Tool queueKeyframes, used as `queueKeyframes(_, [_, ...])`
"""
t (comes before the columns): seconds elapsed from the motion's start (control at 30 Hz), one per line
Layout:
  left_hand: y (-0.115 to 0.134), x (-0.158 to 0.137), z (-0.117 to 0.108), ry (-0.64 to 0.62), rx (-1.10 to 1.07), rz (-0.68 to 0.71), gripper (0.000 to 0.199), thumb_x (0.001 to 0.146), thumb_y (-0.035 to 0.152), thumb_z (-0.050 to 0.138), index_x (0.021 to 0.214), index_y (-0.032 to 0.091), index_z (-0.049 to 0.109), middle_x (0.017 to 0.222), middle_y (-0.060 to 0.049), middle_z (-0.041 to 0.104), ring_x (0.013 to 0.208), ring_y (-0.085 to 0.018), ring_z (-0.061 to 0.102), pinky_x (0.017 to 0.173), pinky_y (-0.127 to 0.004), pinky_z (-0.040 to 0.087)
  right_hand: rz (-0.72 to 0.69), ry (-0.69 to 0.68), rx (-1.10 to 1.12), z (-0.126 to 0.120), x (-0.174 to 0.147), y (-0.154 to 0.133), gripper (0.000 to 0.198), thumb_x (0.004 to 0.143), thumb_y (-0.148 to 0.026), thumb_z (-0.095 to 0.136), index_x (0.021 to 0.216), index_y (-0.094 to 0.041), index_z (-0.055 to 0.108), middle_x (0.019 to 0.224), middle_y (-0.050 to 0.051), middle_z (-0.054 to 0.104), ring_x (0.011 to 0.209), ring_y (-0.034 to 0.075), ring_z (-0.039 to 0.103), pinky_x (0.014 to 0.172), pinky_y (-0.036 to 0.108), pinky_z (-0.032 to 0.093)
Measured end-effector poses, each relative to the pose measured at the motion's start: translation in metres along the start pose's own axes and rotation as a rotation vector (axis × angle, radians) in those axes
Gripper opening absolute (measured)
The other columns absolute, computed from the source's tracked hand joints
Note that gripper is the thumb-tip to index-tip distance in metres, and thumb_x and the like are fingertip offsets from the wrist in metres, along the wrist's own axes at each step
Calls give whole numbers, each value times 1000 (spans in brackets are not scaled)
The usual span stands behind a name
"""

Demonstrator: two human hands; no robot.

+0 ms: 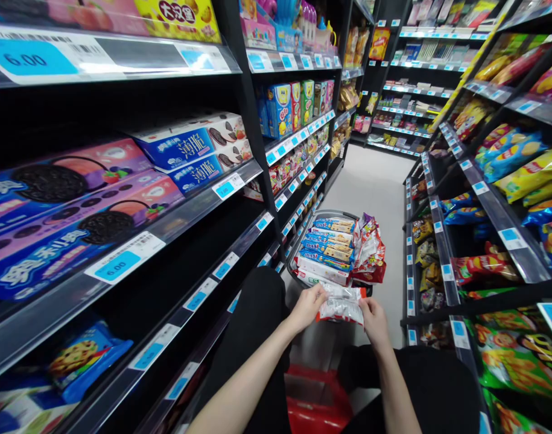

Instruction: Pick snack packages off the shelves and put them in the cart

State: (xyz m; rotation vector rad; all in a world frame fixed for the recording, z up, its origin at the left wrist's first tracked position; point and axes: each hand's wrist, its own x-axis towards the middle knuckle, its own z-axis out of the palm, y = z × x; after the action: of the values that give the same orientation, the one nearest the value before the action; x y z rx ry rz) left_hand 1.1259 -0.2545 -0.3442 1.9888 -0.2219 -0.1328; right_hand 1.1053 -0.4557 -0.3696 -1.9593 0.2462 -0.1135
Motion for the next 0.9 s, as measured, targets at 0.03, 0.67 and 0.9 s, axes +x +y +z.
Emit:
queueKeyframes(0.03, [0, 0, 0, 2, 3, -2, 23, 81, 31, 44, 65, 15, 47, 60, 2, 49, 60, -11, 44, 58, -22, 31, 23, 16, 26, 1, 0, 0, 44, 72, -59, 47, 65, -16, 55, 60, 5, 56, 58, 18, 50, 53, 27, 37])
queueKeyframes(0.67, [-1, 0, -6, -197, -1000, -246, 28, 57, 17, 72, 74, 13, 49, 55, 4, 51, 45, -5, 44, 47, -16, 31, 41, -139, 467, -20, -3, -14, 28, 63, -39, 70, 74, -16, 58, 70, 3, 57, 65, 15, 52, 59, 24, 40])
queueKeyframes(0.9, [-3, -3, -5, -253, -1096, -377, 25, 57, 14, 69, 80, 6, 66, 68, -7, 63, 57, -12, 57, 60, -25, 44, 282, -146, 684, -26, -9, -23, 28, 56, -35, 72, 75, -17, 65, 71, 5, 63, 58, 18, 56, 54, 29, 44])
